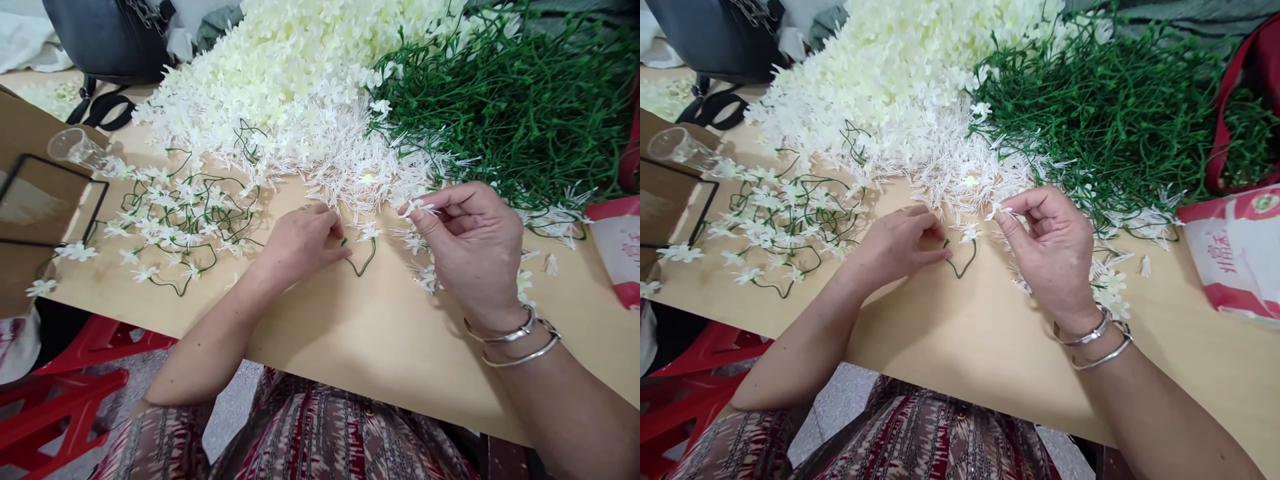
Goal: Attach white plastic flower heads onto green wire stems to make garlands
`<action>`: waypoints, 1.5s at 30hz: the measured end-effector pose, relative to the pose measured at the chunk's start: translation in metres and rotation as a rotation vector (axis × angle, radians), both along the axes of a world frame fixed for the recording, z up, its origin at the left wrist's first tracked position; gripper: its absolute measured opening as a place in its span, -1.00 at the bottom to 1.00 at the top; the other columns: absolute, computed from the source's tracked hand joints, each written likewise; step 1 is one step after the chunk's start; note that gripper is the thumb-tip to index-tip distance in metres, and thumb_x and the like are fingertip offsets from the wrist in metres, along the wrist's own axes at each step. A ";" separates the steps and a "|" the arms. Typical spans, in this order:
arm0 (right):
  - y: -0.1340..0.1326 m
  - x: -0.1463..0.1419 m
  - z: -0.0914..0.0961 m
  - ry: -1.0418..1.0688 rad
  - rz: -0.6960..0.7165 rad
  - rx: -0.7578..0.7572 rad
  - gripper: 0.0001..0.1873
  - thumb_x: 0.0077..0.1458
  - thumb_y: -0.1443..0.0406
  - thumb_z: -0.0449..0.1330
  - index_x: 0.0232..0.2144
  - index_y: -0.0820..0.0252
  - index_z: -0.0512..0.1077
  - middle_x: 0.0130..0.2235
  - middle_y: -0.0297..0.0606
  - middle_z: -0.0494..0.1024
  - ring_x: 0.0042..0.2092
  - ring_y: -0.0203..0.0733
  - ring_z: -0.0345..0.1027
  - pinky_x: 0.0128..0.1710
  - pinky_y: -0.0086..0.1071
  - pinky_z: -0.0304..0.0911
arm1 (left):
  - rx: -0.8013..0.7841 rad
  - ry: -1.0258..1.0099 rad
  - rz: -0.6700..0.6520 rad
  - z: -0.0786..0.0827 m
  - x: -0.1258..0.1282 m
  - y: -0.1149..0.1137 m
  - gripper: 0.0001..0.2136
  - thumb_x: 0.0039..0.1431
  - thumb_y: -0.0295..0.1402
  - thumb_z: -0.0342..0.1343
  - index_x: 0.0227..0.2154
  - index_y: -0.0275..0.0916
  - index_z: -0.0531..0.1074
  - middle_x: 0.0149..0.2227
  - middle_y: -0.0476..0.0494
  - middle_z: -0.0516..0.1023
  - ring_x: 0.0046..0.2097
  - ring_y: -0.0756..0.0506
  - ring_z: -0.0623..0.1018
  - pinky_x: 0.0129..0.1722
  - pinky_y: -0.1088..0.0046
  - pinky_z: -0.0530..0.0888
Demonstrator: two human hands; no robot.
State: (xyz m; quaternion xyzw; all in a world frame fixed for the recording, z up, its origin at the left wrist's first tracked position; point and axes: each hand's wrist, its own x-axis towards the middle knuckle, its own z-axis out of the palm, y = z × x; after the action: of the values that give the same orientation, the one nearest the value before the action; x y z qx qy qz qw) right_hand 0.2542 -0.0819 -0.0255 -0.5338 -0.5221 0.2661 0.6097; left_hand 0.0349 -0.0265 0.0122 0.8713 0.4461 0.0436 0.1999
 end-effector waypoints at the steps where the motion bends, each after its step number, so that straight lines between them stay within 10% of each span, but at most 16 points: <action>1: 0.000 0.000 0.000 -0.001 0.011 -0.005 -0.88 0.16 0.22 0.44 -0.33 -0.05 0.54 -0.32 -0.32 0.61 -0.26 -0.08 0.55 -0.21 -0.12 0.49 | 0.005 0.012 -0.007 -0.002 0.002 -0.002 -0.91 0.22 -0.34 0.32 -0.29 -0.23 0.58 -0.19 -0.13 0.63 -0.14 -0.18 0.60 -0.20 0.36 0.42; 23: 0.000 -0.009 -0.006 0.052 0.066 -0.062 -0.85 0.10 0.25 0.45 -0.36 -0.02 0.52 -0.35 -0.34 0.61 -0.27 -0.14 0.52 -0.21 -0.21 0.47 | 0.104 -0.054 -0.312 -0.014 0.005 0.000 -0.87 0.44 -0.43 0.09 -0.23 -0.26 0.51 -0.19 -0.17 0.57 -0.21 -0.10 0.56 -0.18 0.39 0.39; 33: -0.003 -0.007 -0.001 0.123 0.248 -0.184 -0.92 0.12 0.26 0.42 -0.30 0.02 0.58 -0.32 -0.36 0.62 -0.34 -0.24 0.45 -0.35 -0.34 0.41 | -0.446 -0.924 0.042 -0.030 0.012 0.011 -0.71 0.29 -0.09 0.30 -0.23 -0.24 0.51 -0.30 -0.10 0.60 -0.30 -0.02 0.54 -0.28 0.46 0.44; 45: -0.007 -0.011 0.016 0.209 0.305 -0.361 -0.84 0.09 0.23 0.47 -0.35 0.05 0.54 -0.27 -0.30 0.66 -0.29 -0.23 0.52 -0.29 -0.35 0.52 | -0.449 -0.934 0.002 -0.026 0.016 0.002 -0.60 0.24 0.02 0.33 -0.25 -0.28 0.56 -0.27 -0.13 0.63 -0.27 -0.01 0.54 -0.20 0.45 0.46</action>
State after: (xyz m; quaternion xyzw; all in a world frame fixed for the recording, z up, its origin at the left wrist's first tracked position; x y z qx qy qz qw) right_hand 0.2427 -0.0886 -0.0098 -0.5186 -0.4749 0.4975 0.5079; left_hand 0.0509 -0.0247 -0.0140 0.6942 0.3084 0.3310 0.5598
